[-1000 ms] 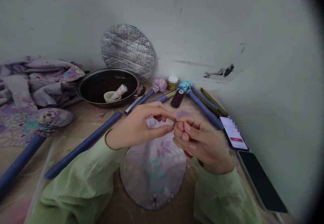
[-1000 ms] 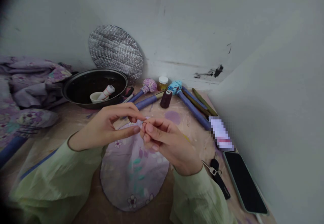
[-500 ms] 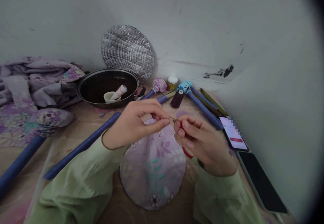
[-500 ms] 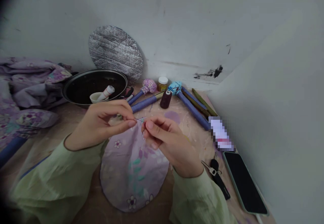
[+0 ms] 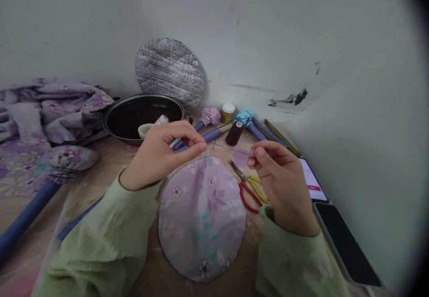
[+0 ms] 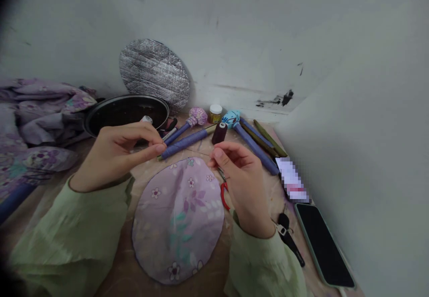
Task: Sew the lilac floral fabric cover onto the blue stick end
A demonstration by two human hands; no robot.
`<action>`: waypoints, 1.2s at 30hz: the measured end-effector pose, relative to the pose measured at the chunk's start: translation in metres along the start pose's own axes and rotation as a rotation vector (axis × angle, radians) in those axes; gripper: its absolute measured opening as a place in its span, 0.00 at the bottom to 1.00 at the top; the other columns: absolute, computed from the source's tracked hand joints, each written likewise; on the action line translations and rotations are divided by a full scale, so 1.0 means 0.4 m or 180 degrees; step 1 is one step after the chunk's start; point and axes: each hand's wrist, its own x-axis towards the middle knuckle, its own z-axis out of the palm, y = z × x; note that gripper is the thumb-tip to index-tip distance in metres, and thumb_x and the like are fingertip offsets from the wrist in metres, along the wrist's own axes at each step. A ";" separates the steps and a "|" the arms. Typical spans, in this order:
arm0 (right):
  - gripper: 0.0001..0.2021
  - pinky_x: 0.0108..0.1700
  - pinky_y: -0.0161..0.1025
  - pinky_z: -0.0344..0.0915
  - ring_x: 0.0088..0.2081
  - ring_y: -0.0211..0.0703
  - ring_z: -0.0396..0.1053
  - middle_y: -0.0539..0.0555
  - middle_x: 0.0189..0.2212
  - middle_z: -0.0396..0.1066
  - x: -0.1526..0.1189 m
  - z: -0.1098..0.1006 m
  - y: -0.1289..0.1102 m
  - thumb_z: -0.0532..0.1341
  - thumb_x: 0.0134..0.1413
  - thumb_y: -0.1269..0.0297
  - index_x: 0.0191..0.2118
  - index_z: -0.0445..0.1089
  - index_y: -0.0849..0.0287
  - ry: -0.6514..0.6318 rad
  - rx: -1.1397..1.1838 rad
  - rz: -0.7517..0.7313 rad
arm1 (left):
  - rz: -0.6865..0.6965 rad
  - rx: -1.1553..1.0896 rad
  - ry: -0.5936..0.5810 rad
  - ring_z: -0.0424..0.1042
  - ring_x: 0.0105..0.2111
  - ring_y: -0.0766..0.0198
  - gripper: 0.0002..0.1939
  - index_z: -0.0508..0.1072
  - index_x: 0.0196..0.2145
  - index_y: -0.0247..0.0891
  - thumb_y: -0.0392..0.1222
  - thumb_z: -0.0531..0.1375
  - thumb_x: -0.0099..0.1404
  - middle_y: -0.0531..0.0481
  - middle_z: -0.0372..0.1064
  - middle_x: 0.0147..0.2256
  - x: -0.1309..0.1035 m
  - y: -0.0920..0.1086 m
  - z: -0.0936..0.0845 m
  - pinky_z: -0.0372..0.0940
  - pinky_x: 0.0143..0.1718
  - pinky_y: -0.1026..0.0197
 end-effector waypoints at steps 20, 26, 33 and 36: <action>0.04 0.40 0.41 0.71 0.35 0.41 0.75 0.48 0.32 0.80 -0.005 0.002 -0.005 0.67 0.53 0.67 0.34 0.80 0.50 -0.0639 -0.1607 -0.0561 | 0.0060 0.0076 -0.0804 0.70 0.32 0.66 0.06 0.77 0.30 0.35 0.36 0.62 0.65 0.50 0.72 0.30 0.006 0.010 0.018 0.64 0.35 0.65; 0.05 0.41 0.42 0.72 0.36 0.42 0.76 0.48 0.32 0.80 -0.017 0.017 -0.007 0.68 0.53 0.68 0.34 0.80 0.49 -0.0965 -0.1586 -0.0537 | 0.0155 0.0062 -0.1099 0.71 0.32 0.68 0.06 0.78 0.31 0.36 0.35 0.61 0.66 0.51 0.72 0.31 0.004 0.014 0.032 0.64 0.34 0.67; 0.05 0.42 0.45 0.70 0.35 0.43 0.74 0.49 0.30 0.79 -0.027 0.022 -0.006 0.68 0.54 0.68 0.33 0.80 0.49 -0.1037 -0.1792 -0.0622 | 0.0231 0.0005 -0.1174 0.71 0.32 0.69 0.05 0.77 0.31 0.36 0.33 0.62 0.65 0.52 0.72 0.31 0.001 0.014 0.034 0.65 0.34 0.68; 0.04 0.41 0.43 0.69 0.35 0.42 0.74 0.49 0.30 0.78 -0.031 0.024 -0.010 0.67 0.55 0.68 0.33 0.79 0.50 -0.1086 -0.1930 -0.0723 | 0.0231 -0.0005 -0.1126 0.71 0.31 0.69 0.05 0.77 0.31 0.35 0.33 0.63 0.65 0.52 0.72 0.30 0.001 0.014 0.036 0.65 0.34 0.69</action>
